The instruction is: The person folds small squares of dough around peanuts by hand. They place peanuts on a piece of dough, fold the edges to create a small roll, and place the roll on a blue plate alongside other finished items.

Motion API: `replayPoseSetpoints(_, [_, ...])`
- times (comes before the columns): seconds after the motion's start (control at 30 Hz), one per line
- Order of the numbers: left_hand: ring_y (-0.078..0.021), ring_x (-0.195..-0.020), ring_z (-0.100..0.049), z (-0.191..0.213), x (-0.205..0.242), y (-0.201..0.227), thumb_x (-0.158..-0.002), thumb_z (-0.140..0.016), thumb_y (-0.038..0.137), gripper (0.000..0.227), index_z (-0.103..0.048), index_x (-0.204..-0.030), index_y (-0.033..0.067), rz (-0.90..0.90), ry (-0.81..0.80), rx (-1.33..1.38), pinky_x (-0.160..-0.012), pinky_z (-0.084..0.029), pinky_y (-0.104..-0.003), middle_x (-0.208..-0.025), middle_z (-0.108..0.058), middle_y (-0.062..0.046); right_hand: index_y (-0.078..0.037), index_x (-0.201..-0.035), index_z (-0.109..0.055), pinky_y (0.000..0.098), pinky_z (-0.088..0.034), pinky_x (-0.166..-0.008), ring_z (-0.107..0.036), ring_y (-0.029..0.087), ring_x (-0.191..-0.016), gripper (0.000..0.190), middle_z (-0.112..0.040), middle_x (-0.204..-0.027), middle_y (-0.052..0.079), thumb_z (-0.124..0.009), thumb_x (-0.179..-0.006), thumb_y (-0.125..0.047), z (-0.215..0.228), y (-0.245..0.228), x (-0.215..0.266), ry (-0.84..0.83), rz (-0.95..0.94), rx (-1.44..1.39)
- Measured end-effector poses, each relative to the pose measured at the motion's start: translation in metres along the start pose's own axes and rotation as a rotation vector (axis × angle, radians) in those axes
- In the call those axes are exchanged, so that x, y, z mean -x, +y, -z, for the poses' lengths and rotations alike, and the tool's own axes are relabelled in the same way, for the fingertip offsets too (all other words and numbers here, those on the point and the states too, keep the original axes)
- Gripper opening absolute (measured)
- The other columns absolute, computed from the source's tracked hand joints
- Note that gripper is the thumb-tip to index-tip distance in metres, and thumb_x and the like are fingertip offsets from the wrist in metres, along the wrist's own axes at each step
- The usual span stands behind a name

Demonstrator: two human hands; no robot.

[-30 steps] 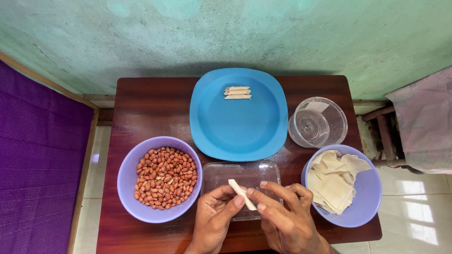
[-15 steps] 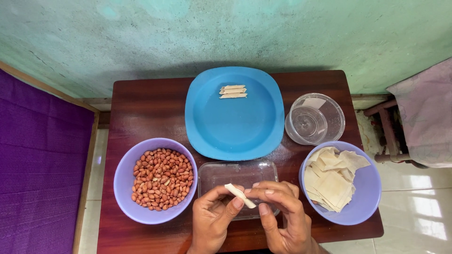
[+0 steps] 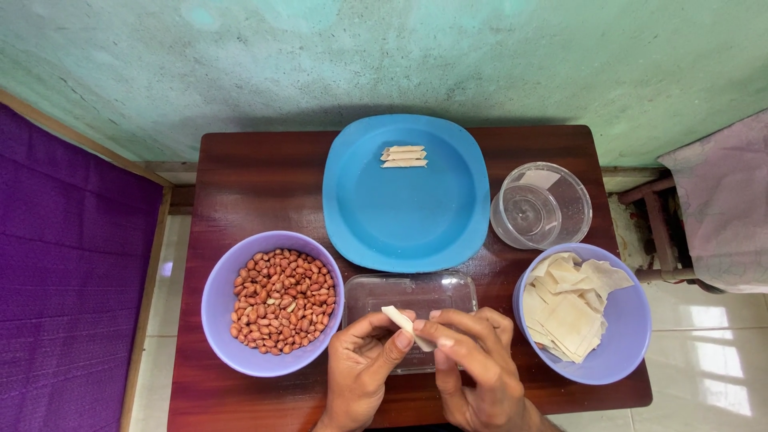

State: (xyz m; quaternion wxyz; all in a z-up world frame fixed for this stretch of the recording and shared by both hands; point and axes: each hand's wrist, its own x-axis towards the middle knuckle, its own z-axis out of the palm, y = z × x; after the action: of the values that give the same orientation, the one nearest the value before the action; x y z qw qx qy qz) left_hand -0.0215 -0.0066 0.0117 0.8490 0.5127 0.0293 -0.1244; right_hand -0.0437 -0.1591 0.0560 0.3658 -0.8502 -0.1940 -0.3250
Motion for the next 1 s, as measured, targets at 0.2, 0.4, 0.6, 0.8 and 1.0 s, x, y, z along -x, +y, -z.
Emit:
replayPoseSetpoints(0.2, [-0.0241,-0.094,-0.076,0.005,0.002,-0.009,-0.084,-0.08,0.006,0.027,-0.077,-0.107,-0.0086,0.049,0.074,0.113,-0.087,-0.063,-0.034,-0.103,-0.081,-0.019,-0.013,-0.121,-0.045,0.0448,-0.04,-0.099,-0.082,0.029,-0.102,0.016,-0.077,-0.118,0.015,-0.049,-0.107,-0.017,-0.003,0.003,0.005,-0.01,0.218,0.137])
replayPoseSetpoints(0.4, [-0.0247,-0.092,-0.076,0.005,0.004,-0.007,-0.085,-0.08,0.009,0.029,-0.077,-0.108,-0.0082,0.009,0.04,0.127,-0.085,-0.062,-0.034,-0.1,-0.081,-0.018,-0.008,-0.11,-0.065,0.0416,-0.045,-0.092,-0.079,0.022,-0.099,0.026,-0.081,-0.11,0.007,-0.049,-0.104,-0.028,-0.004,-0.023,-0.005,0.044,-0.199,-0.082])
replayPoseSetpoints(0.6, [-0.0212,-0.088,-0.074,0.003,0.004,-0.005,-0.087,-0.079,0.013,0.028,-0.077,-0.108,-0.0056,-0.005,-0.014,0.082,-0.083,-0.059,-0.031,-0.096,-0.079,-0.015,-0.011,-0.125,-0.048,0.0428,-0.05,-0.099,-0.078,0.028,-0.106,0.02,-0.08,-0.109,0.012,-0.048,-0.108,-0.022,-0.005,-0.018,-0.007,0.134,-0.179,-0.235])
replayPoseSetpoints(0.8, [-0.0222,-0.09,-0.075,-0.003,0.004,-0.001,-0.086,-0.08,0.013,0.027,-0.077,-0.106,-0.0054,-0.013,-0.007,0.062,-0.084,-0.062,-0.033,-0.099,-0.08,-0.016,-0.013,-0.123,-0.054,0.0428,-0.047,-0.102,-0.082,0.025,-0.107,0.02,-0.08,-0.115,0.007,-0.046,-0.109,-0.024,-0.004,-0.02,-0.001,0.105,-0.11,-0.066])
replayPoseSetpoints(1.0, [-0.0219,-0.09,-0.075,-0.004,0.004,-0.012,-0.085,-0.08,0.009,0.026,-0.077,-0.106,-0.0062,0.001,0.029,0.087,-0.085,-0.061,-0.032,-0.1,-0.08,-0.017,-0.016,-0.126,-0.051,0.0467,-0.042,-0.106,-0.079,0.025,-0.114,0.02,-0.078,-0.121,0.009,-0.045,-0.11,-0.026,-0.006,-0.012,0.017,0.082,-0.035,0.046])
